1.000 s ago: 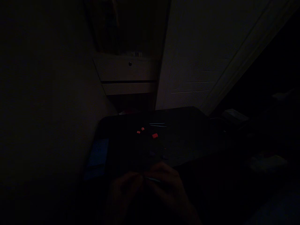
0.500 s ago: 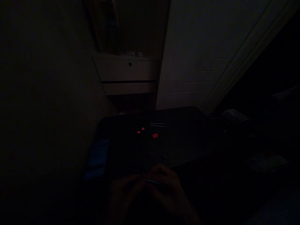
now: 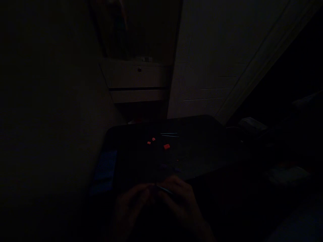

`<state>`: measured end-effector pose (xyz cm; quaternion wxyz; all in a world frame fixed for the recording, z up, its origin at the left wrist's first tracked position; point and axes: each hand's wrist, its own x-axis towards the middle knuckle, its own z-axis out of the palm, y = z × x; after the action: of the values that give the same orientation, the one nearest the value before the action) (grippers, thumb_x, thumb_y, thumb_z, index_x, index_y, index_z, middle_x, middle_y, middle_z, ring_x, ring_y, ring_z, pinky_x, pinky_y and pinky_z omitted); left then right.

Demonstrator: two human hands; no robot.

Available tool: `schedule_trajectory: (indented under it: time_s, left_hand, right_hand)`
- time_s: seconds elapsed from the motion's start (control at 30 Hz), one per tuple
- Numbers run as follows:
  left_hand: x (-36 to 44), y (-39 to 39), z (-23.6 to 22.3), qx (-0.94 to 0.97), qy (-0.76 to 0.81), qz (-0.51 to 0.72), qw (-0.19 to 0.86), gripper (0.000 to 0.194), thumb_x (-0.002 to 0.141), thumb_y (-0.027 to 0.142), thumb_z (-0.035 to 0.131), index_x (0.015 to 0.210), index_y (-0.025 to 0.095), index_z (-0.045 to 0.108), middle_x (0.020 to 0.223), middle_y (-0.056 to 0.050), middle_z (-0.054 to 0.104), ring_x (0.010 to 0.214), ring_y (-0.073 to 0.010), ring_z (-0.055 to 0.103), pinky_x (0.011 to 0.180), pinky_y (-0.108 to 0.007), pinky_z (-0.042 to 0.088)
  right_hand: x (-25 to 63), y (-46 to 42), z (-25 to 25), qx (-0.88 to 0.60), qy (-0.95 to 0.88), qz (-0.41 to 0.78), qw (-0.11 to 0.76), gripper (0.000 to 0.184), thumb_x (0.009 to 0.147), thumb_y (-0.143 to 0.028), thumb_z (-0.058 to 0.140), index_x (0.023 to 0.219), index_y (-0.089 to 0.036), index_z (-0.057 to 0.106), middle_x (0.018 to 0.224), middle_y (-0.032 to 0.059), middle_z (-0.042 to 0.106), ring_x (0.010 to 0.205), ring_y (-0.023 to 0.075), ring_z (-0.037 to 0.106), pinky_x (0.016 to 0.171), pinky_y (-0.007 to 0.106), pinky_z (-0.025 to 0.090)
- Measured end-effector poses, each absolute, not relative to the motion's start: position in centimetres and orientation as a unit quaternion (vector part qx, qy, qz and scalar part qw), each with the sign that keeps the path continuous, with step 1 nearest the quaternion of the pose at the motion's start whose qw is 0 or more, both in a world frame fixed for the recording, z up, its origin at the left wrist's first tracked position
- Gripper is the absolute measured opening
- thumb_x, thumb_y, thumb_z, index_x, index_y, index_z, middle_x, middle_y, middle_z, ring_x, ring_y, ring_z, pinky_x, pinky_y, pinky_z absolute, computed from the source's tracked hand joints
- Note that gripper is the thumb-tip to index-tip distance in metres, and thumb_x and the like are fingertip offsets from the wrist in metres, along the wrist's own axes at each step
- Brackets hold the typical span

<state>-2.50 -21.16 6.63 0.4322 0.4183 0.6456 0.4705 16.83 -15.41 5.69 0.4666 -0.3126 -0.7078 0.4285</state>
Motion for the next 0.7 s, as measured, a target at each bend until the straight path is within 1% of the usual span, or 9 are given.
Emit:
schedule_trajectory:
  time_s: [0.07, 0.17, 0.27, 0.37, 0.47, 0.57, 0.63, 0.7]
  left_hand:
    - [-2.4, -21.1, 6.3, 0.413, 0.636, 0.483, 0.436, 0.034, 0.085, 0.052, 0.075, 0.098, 0.024, 0.089, 0.086, -0.006, 0.086, 0.077, -0.0241, 0.081, 0.073, -0.028, 0.066]
    - [-2.2, -21.0, 5.5, 0.415, 0.621, 0.501, 0.436, 0.032, 0.086, 0.047, 0.078, 0.108, 0.026, 0.088, 0.098, -0.005, 0.087, 0.085, -0.0231, 0.082, 0.079, -0.027, 0.066]
    - [-2.1, -20.8, 5.1, 0.422, 0.611, 0.519, 0.423, 0.027, 0.085, 0.043, 0.08, 0.107, 0.028, 0.088, 0.107, -0.005, 0.086, 0.094, -0.0233, 0.081, 0.084, -0.027, 0.065]
    - [-1.7, -20.7, 5.0, 0.414, 0.609, 0.532, 0.417, 0.024, 0.083, 0.042, 0.083, 0.101, 0.026, 0.088, 0.103, -0.006, 0.085, 0.096, -0.0244, 0.08, 0.085, -0.027, 0.064]
    - [-1.4, -20.7, 4.5, 0.372, 0.619, 0.541, 0.431, 0.024, 0.082, 0.045, 0.085, 0.093, 0.024, 0.084, 0.093, -0.005, 0.084, 0.087, -0.0232, 0.079, 0.078, -0.026, 0.064]
    - [-1.1, -20.7, 3.7, 0.327, 0.633, 0.552, 0.434, 0.029, 0.079, 0.048, 0.087, 0.089, 0.022, 0.08, 0.086, -0.004, 0.082, 0.079, -0.0213, 0.077, 0.071, -0.025, 0.063]
    - [-0.8, -20.6, 3.6, 0.31, 0.644, 0.557, 0.423, 0.033, 0.076, 0.051, 0.088, 0.088, 0.021, 0.081, 0.087, -0.004, 0.083, 0.08, -0.0222, 0.078, 0.073, -0.026, 0.063]
    - [-0.7, -20.4, 3.9, 0.308, 0.659, 0.551, 0.41, 0.037, 0.075, 0.055, 0.087, 0.092, 0.021, 0.084, 0.094, -0.007, 0.086, 0.089, -0.0259, 0.08, 0.08, -0.029, 0.065]
  right_hand:
    - [16.7, -15.5, 5.8, -0.309, -0.695, 0.444, 0.473, 0.014, 0.101, -0.025, 0.081, 0.112, -0.029, 0.089, 0.1, 0.0026, 0.086, 0.089, 0.0178, 0.083, 0.084, 0.023, 0.064]
    - [16.5, -15.4, 5.8, -0.313, -0.679, 0.458, 0.481, 0.012, 0.1, -0.022, 0.081, 0.107, -0.028, 0.089, 0.099, 0.001, 0.088, 0.088, 0.0178, 0.084, 0.084, 0.023, 0.063]
    - [16.4, -15.3, 5.9, -0.326, -0.678, 0.466, 0.466, 0.01, 0.098, -0.019, 0.083, 0.102, -0.026, 0.089, 0.096, 0.0009, 0.088, 0.087, 0.0181, 0.084, 0.082, 0.022, 0.062]
    - [16.4, -15.3, 5.8, -0.324, -0.682, 0.454, 0.473, 0.01, 0.095, -0.017, 0.084, 0.099, -0.024, 0.089, 0.095, 0.0013, 0.087, 0.085, 0.0177, 0.083, 0.081, 0.021, 0.062]
    - [16.2, -15.4, 5.5, -0.328, -0.677, 0.44, 0.491, 0.013, 0.093, -0.014, 0.083, 0.099, -0.024, 0.089, 0.092, 0.0004, 0.087, 0.082, 0.0165, 0.083, 0.079, 0.019, 0.061]
    - [15.8, -15.6, 5.3, -0.338, -0.673, 0.434, 0.494, 0.012, 0.093, -0.013, 0.082, 0.095, -0.023, 0.088, 0.088, -0.0001, 0.086, 0.078, 0.0158, 0.082, 0.077, 0.019, 0.061]
    - [15.7, -15.6, 5.1, -0.346, -0.664, 0.429, 0.505, 0.01, 0.093, -0.015, 0.083, 0.093, -0.023, 0.087, 0.086, -0.0002, 0.085, 0.076, 0.0155, 0.081, 0.075, 0.019, 0.061]
    - [15.6, -15.7, 5.0, -0.343, -0.665, 0.426, 0.509, 0.005, 0.096, -0.02, 0.084, 0.096, -0.024, 0.087, 0.088, 0.0002, 0.085, 0.079, 0.0161, 0.081, 0.077, 0.02, 0.062]
